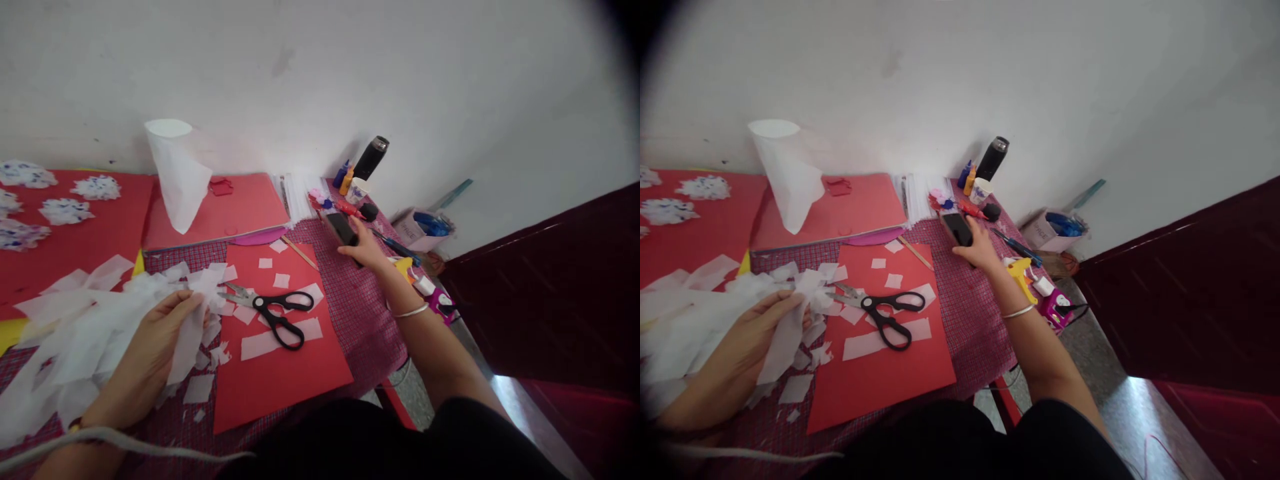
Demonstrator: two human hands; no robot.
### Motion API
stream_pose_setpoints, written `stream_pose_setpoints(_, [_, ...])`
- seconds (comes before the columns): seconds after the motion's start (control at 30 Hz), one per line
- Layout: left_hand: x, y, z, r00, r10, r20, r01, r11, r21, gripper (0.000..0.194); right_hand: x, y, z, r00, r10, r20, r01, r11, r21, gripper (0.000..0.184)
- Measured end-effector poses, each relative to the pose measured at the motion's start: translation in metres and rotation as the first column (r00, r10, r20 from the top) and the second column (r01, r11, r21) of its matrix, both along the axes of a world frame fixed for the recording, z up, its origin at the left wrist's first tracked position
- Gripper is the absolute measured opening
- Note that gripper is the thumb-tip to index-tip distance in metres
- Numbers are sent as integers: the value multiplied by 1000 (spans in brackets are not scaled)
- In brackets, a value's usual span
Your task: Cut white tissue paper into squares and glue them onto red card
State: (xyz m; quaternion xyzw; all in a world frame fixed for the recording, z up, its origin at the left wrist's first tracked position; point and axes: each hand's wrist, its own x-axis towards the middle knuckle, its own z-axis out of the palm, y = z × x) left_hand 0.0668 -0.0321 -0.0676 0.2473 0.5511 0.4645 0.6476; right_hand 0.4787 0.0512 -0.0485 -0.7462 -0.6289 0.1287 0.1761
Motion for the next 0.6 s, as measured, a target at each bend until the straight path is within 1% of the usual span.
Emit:
stream_pose_setpoints(0.03, [0,0,0,1000,7,3,-7,1000,3,30,-15,-4,-3,1000,-3,-27,2,999,-44,98])
stream_pose_setpoints(0.1, [-1,1,0,1000,18,2,-18,1000,3,32,-37,-8,-8,999,-37,-23,34,993,-112,95])
stream_pose_setpoints(0.13, [0,1,2,1000,20,-1,-20,1000,-1,32,-42,-9,-9,998,-65,-3,65,990,-126,93])
stream_pose_setpoints(0.2, [1,1,6,1000,27,-17,-27,999,-22,35,-45,-9,-10,991,-126,51,132,983,-131,91])
stream_pose_setpoints(0.3, [7,0,18,998,25,-63,-29,998,-60,37,-34,-9,-10,967,-215,138,230,967,-108,90])
stream_pose_setpoints(0.37, [11,-1,25,995,11,-99,-19,997,-74,36,-23,-12,-11,964,-222,145,237,967,-96,86])
stream_pose_setpoints(0.43, [14,-2,30,992,18,-126,-28,996,-82,34,-11,-17,-14,982,-168,82,174,982,-77,80])
stream_pose_setpoints(0.5, [14,-1,30,990,22,-136,-38,993,-111,34,0,-24,-17,994,-111,-18,110,993,-39,74])
stream_pose_setpoints(0.53, [13,0,29,991,27,-133,-45,990,-130,34,5,-28,-19,993,-100,-64,99,995,-16,72])
stream_pose_setpoints(0.6, [10,1,23,992,32,-126,-53,985,-167,35,12,-34,-22,984,-113,-137,119,993,29,68])
